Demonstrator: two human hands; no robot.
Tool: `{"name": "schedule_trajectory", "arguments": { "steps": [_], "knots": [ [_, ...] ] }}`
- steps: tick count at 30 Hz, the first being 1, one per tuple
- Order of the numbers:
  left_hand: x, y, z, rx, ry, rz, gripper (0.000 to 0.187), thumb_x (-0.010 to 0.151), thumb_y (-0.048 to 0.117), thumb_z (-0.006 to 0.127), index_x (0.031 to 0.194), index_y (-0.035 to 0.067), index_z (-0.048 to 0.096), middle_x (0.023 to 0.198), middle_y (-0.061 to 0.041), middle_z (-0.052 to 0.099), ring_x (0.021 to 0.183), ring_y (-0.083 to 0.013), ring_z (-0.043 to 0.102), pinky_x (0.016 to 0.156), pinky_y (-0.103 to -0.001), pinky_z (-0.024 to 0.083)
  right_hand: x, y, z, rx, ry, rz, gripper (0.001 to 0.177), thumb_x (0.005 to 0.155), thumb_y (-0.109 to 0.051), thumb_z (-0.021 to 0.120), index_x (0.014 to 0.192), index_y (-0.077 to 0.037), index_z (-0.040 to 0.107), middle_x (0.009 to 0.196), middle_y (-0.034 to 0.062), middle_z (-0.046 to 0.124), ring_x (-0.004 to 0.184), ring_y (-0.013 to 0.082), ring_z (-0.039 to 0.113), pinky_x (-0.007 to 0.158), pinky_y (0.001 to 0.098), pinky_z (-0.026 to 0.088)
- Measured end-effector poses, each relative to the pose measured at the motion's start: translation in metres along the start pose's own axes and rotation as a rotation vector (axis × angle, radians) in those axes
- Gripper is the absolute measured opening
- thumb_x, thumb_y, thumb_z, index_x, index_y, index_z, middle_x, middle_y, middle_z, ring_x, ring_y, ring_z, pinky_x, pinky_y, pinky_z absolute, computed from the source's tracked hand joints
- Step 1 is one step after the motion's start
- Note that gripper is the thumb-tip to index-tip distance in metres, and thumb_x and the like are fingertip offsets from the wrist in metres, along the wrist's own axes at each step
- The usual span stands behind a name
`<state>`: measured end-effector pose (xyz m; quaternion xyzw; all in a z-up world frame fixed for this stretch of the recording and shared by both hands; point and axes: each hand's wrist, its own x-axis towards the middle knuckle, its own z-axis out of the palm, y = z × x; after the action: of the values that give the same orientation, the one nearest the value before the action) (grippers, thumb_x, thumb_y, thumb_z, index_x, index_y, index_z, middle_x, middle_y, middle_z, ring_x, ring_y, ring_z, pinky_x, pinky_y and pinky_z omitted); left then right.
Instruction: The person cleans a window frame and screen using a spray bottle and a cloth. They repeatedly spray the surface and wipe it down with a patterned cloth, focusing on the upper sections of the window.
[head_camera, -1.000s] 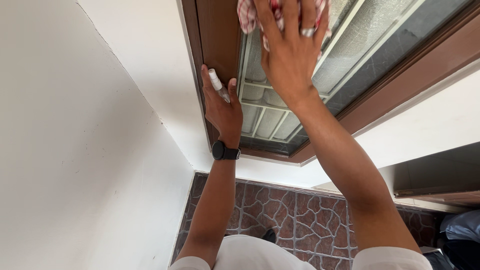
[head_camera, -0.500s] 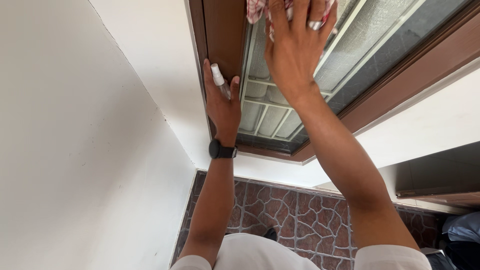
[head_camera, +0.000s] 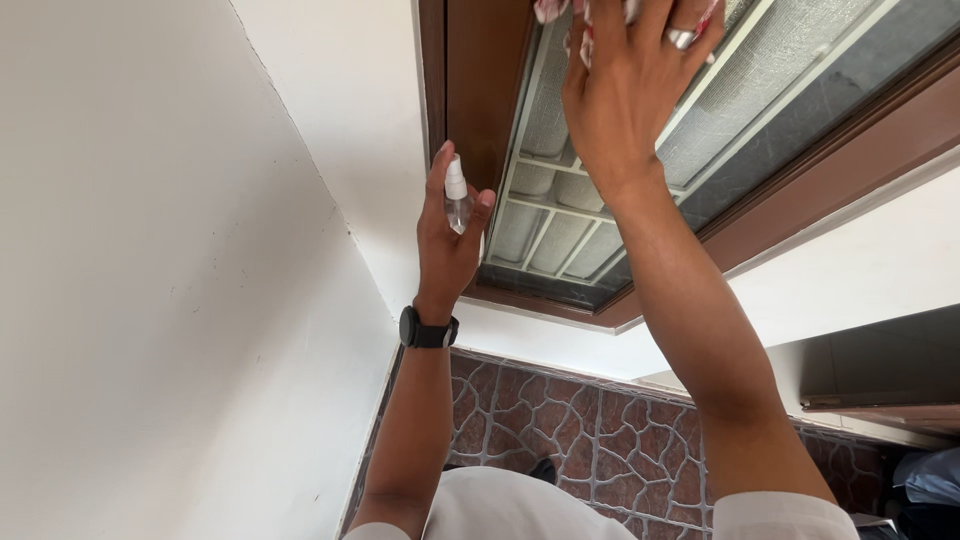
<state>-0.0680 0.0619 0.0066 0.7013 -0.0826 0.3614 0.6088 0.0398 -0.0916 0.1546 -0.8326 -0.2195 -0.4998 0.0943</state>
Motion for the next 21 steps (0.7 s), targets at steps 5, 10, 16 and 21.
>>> {"name": "schedule_trajectory", "arguments": {
  "steps": [5,10,16,21],
  "knots": [
    [-0.005,0.006,-0.007,-0.113,-0.016,-0.046,0.068,0.107,0.026,0.066,0.163,0.013,0.030,0.090,-0.001,0.061,0.084,-0.0104,0.063,0.078,-0.027,0.055,-0.014,-0.009,0.002,-0.018,0.129,-0.067,0.053,0.095,-0.004,0.081,0.142,-0.009,0.058,0.143,0.0203,0.043,0.130,0.0349,0.043,0.112,0.0636,0.028],
    [-0.012,0.016,-0.010,-0.107,-0.053,-0.054,0.067,0.108,0.026,0.066,0.163,0.013,0.030,0.094,-0.001,0.062,0.089,-0.0116,0.065,0.084,-0.030,0.056,-0.010,-0.004,-0.004,-0.043,0.133,-0.097,0.051,0.092,-0.005,0.082,0.137,-0.008,0.060,0.140,0.0185,0.044,0.131,0.0378,0.041,0.110,0.0624,0.030],
    [-0.015,0.022,-0.002,-0.131,-0.070,-0.117,0.070,0.105,0.029,0.067,0.163,0.013,0.030,0.095,-0.001,0.062,0.087,-0.0114,0.063,0.081,-0.030,0.055,-0.006,-0.002,0.009,-0.050,0.078,-0.063,0.052,0.091,-0.007,0.085,0.137,-0.010,0.061,0.140,0.0179,0.046,0.134,0.0382,0.041,0.112,0.0645,0.031],
    [-0.021,0.018,-0.004,-0.107,-0.070,-0.105,0.069,0.107,0.029,0.068,0.164,0.015,0.031,0.097,-0.002,0.062,0.090,-0.0110,0.064,0.082,-0.028,0.055,-0.042,0.009,0.025,-0.045,0.081,-0.110,0.071,0.091,-0.011,0.085,0.155,-0.018,0.056,0.154,0.0148,0.042,0.143,0.0365,0.039,0.116,0.0621,0.031]
  ]
}}
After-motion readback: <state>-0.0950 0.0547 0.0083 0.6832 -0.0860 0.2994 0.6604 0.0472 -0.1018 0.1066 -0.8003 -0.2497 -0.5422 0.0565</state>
